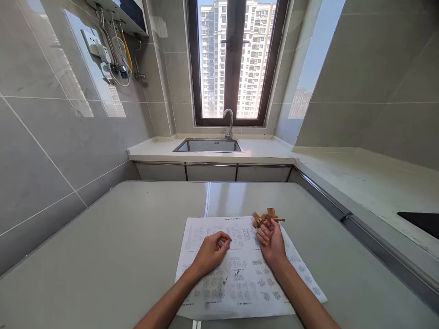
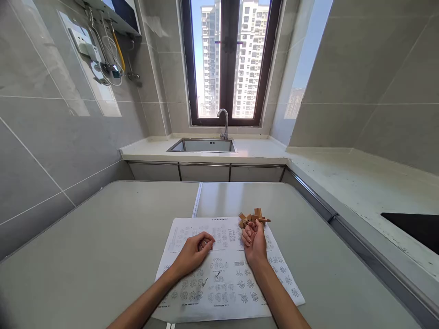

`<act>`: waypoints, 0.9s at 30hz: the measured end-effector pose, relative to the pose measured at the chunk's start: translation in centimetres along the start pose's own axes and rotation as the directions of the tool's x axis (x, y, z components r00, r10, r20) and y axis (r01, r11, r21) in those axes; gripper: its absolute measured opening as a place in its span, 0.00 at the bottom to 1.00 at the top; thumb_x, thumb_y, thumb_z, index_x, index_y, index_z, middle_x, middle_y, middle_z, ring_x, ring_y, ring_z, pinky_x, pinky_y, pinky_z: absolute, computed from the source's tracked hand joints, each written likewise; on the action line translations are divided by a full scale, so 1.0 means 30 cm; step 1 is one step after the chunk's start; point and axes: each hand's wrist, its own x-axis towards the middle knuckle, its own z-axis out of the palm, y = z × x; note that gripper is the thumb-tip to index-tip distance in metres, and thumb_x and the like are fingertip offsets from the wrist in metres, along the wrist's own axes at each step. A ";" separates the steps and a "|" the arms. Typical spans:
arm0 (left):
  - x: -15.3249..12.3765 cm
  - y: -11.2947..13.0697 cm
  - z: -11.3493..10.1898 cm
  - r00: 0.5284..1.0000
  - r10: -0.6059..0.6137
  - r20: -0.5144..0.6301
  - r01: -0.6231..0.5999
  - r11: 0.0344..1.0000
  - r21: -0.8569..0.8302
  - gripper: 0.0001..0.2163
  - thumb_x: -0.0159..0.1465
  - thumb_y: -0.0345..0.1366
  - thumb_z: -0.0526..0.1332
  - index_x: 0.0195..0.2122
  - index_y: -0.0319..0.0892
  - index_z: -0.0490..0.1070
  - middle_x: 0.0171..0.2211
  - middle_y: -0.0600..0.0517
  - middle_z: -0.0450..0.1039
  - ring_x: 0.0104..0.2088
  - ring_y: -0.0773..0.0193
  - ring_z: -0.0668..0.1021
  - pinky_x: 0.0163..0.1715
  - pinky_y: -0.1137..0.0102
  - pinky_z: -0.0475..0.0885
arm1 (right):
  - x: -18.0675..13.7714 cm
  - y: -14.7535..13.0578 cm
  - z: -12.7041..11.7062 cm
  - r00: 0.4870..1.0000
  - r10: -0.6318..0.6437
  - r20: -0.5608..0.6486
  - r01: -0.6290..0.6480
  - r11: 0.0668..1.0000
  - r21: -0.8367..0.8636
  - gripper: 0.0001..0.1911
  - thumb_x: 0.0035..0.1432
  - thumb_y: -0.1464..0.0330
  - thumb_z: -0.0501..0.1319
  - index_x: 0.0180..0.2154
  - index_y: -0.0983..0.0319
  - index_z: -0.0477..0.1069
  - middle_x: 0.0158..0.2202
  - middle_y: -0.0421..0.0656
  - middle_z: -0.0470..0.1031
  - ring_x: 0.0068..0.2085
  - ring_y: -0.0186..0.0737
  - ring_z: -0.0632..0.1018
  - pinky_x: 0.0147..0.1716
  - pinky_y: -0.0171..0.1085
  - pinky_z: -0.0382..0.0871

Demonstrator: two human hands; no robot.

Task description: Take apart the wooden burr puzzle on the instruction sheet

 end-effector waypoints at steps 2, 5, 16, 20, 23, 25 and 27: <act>0.000 -0.001 0.000 1.000 0.001 0.001 -0.001 1.000 -0.001 0.12 0.68 0.43 0.57 0.40 0.43 0.77 0.31 0.52 0.77 0.30 0.62 0.73 0.33 0.70 0.67 | 0.009 0.000 -0.010 1.000 0.014 -0.006 -0.014 1.000 0.025 0.15 0.61 0.59 0.65 0.28 0.59 0.64 0.16 0.28 0.58 0.13 0.24 0.57 0.08 0.24 0.51; 0.001 0.004 -0.002 1.000 0.001 0.001 -0.001 1.000 -0.003 0.11 0.68 0.42 0.57 0.40 0.43 0.77 0.30 0.53 0.77 0.30 0.62 0.73 0.33 0.70 0.67 | 0.021 0.001 -0.021 1.000 0.029 -0.003 -0.029 0.998 0.061 0.14 0.61 0.60 0.65 0.29 0.59 0.65 0.16 0.27 0.58 0.13 0.23 0.57 0.09 0.23 0.53; -0.003 0.011 -0.006 1.000 -0.010 0.010 0.010 1.000 -0.014 0.12 0.68 0.43 0.57 0.40 0.44 0.77 0.29 0.53 0.76 0.29 0.62 0.72 0.33 0.69 0.67 | 0.040 -0.002 -0.045 1.000 -0.004 0.030 0.003 1.000 0.016 0.14 0.62 0.64 0.69 0.32 0.58 0.65 0.18 0.27 0.56 0.15 0.24 0.57 0.11 0.23 0.55; -0.003 0.009 -0.006 1.000 -0.012 0.009 0.012 1.000 -0.014 0.12 0.68 0.43 0.57 0.40 0.44 0.77 0.29 0.53 0.76 0.29 0.62 0.72 0.33 0.69 0.67 | 0.021 0.005 -0.026 0.998 -0.065 0.000 0.065 0.994 -0.086 0.17 0.58 0.62 0.72 0.31 0.58 0.65 0.20 0.28 0.58 0.17 0.24 0.58 0.12 0.24 0.53; -0.003 0.012 -0.006 1.000 -0.014 0.013 0.014 1.000 -0.013 0.12 0.68 0.44 0.57 0.40 0.43 0.77 0.30 0.52 0.77 0.30 0.62 0.73 0.33 0.69 0.67 | -0.007 0.012 0.004 0.972 -0.230 -0.051 0.199 0.916 -0.348 0.17 0.58 0.54 0.70 0.35 0.58 0.69 0.20 0.29 0.59 0.18 0.27 0.58 0.13 0.27 0.52; -0.004 0.014 -0.006 1.000 -0.016 0.014 0.016 1.000 -0.012 0.12 0.68 0.44 0.57 0.40 0.43 0.77 0.31 0.52 0.77 0.30 0.62 0.73 0.33 0.68 0.67 | -0.031 0.017 0.026 0.950 -0.309 -0.043 0.244 0.822 -0.514 0.19 0.59 0.50 0.68 0.38 0.58 0.71 0.20 0.30 0.60 0.19 0.28 0.59 0.15 0.29 0.54; -0.005 0.016 -0.006 1.000 -0.012 0.011 0.012 1.000 -0.012 0.12 0.69 0.44 0.58 0.40 0.43 0.77 0.31 0.52 0.77 0.31 0.61 0.74 0.33 0.68 0.68 | -0.054 0.023 0.045 0.936 -0.351 0.029 0.290 0.722 -0.628 0.22 0.60 0.47 0.65 0.41 0.59 0.73 0.20 0.31 0.61 0.20 0.31 0.59 0.17 0.31 0.55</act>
